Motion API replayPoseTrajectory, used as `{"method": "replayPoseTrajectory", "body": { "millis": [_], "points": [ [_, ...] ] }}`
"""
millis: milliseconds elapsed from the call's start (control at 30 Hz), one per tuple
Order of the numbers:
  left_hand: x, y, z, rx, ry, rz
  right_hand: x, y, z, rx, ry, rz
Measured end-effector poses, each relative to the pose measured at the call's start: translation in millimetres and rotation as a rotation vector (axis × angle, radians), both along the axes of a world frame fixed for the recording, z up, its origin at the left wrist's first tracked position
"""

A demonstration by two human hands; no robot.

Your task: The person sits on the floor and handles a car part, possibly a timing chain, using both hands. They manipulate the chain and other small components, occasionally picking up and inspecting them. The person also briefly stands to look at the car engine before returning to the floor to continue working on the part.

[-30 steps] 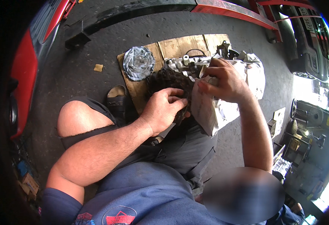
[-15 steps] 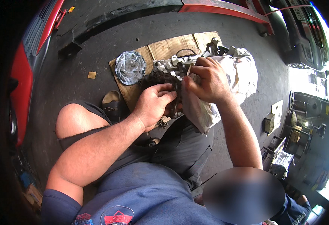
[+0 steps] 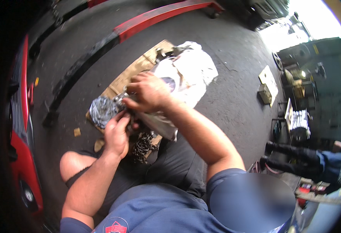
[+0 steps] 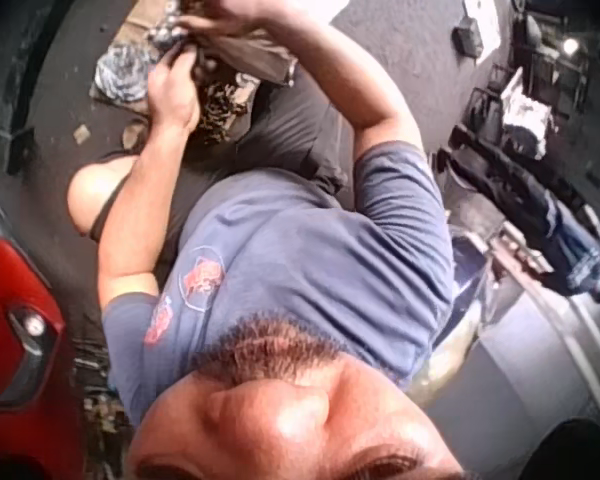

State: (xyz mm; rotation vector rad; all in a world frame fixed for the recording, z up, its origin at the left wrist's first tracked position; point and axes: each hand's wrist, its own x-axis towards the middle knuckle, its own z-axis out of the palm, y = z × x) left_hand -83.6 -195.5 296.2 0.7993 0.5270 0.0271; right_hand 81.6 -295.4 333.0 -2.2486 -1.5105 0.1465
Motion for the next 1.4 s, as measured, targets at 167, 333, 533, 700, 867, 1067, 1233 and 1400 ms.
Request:
{"method": "replayPoseTrajectory", "body": {
  "millis": [167, 333, 533, 700, 867, 1067, 1233, 1400],
  "points": [
    [2.1, 23.7, 3.0, 0.055, -0.025, 0.0, -4.1, -6.7, -3.7, 0.17, 0.01, -0.055],
    [-7.7, 26.6, -1.5, 0.18, -0.03, -0.048, -1.6, -8.8, -6.2, 0.278, 0.095, -0.097],
    [-8.4, 31.2, -9.3, 0.316, 0.131, 0.016, 6.0, -10.6, -7.4, 0.544, 0.317, -0.228],
    [-11.6, 60.4, -4.5, 0.25, -0.005, -0.019, 6.7, -12.5, -2.0, 0.636, 0.449, -0.28],
    [-29.5, 72.2, 43.7, 0.186, -0.103, -0.015, -54.1, -2.3, 9.2, 0.902, 0.684, -0.23],
    [-49.5, 81.1, 138.3, 0.143, -0.568, -0.219, -138.9, 41.2, -37.0, 0.687, 0.939, -0.064],
    [-58.9, 100.0, 191.3, 0.096, -0.553, 0.025, -150.7, 54.4, -91.8, 0.412, 1.197, 0.142],
    [-57.5, 100.8, 208.2, 0.078, -0.584, -0.056, -151.5, 55.5, -96.4, 0.583, 1.274, 0.265]
  ]
}}
